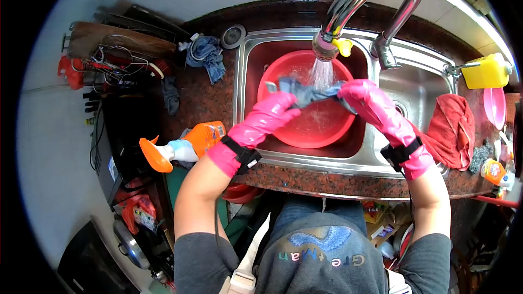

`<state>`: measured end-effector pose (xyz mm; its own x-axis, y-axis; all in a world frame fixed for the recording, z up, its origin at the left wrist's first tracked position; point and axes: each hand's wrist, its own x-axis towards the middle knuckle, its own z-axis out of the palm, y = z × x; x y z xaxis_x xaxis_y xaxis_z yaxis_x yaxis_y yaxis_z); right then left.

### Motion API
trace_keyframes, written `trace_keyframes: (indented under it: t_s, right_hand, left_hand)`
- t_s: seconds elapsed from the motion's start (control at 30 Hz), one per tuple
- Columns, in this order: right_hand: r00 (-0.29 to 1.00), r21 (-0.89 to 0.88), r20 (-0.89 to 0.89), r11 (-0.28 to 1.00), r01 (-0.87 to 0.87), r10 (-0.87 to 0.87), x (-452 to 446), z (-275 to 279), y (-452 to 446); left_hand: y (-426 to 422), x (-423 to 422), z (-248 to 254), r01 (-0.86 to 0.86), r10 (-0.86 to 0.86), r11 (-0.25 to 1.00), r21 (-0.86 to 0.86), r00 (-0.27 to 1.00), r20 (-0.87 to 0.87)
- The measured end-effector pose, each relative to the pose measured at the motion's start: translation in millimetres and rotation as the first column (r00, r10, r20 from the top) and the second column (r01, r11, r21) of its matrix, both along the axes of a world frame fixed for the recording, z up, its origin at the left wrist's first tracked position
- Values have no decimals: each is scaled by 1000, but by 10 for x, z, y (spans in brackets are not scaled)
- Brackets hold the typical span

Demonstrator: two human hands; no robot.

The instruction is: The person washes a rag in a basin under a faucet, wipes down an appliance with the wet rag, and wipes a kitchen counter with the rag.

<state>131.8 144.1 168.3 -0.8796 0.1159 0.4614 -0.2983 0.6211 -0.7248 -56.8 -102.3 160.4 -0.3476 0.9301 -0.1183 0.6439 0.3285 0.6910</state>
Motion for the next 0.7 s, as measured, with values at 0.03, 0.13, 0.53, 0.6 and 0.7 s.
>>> trace_keyframes:
  t_s: [0.03, 0.13, 0.53, 0.6, 0.7]
  right_hand:
    - [975, 148, 220, 988, -47, 13, 86, 121, 18]
    - [957, 128, 278, 991, 50, -84, 342, 431, -140]
    - [757, 92, 597, 960, 265, -266, 1016, 667, -419]
    - [757, 65, 601, 959, 275, -257, 1007, 638, -446]
    - [763, 22, 603, 961, 276, -233, 993, 639, -523]
  left_hand:
    - [16, 24, -209, 160, -130, 973, -167, 976, 178]
    - [43, 6, -842, 469, -486, 825, -316, 874, 27]
    - [513, -140, -1829, -20, -308, 745, -667, 877, -369]
    - [343, 53, -2048, 99, -392, 835, -541, 797, -459]
    - [454, -58, -1253, 466, -750, 606, -644, 605, -267]
